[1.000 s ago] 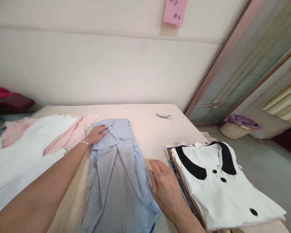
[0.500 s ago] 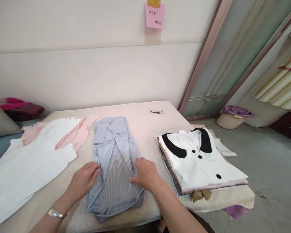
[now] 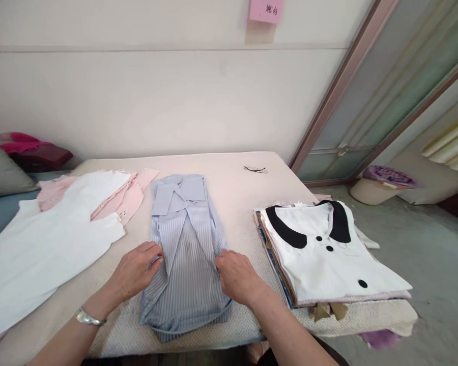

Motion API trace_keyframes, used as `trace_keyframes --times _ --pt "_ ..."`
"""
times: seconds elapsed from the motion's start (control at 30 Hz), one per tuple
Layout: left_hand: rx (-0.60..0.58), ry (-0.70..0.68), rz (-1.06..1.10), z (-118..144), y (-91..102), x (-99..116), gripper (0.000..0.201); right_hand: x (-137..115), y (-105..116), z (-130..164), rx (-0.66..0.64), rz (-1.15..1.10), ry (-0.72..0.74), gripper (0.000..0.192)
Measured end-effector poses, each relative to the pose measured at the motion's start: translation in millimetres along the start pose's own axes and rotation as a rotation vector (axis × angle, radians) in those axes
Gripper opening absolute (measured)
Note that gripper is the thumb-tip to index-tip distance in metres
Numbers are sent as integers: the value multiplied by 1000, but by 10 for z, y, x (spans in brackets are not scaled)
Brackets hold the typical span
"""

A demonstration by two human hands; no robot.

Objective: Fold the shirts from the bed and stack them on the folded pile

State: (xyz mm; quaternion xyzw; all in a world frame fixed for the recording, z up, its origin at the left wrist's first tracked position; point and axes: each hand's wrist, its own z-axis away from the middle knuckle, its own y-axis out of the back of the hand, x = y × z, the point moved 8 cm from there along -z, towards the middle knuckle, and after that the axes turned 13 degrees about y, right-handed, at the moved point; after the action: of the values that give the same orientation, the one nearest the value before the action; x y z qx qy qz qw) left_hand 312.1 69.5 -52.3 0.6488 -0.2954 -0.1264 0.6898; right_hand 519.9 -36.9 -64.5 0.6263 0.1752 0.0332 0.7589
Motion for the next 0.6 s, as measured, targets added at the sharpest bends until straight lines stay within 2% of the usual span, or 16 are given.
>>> trace_keyframes --times 0.13,0.3,0.47,0.53,0.6 --pt "-49 21 65 -12 36 -39 14 6 6 27 6 -66 14 6" --pt "-157 31 232 16 143 -119 17 86 93 104 45 -292 78 5" --pt "-323 -18 236 263 96 -144 23 179 135 315 27 -580 129 35" --pt "-370 -28 208 425 80 -173 28 166 111 445 2 -594 155 49" --pt "-350 -6 199 571 121 -233 28 138 51 565 0 -556 186 59"
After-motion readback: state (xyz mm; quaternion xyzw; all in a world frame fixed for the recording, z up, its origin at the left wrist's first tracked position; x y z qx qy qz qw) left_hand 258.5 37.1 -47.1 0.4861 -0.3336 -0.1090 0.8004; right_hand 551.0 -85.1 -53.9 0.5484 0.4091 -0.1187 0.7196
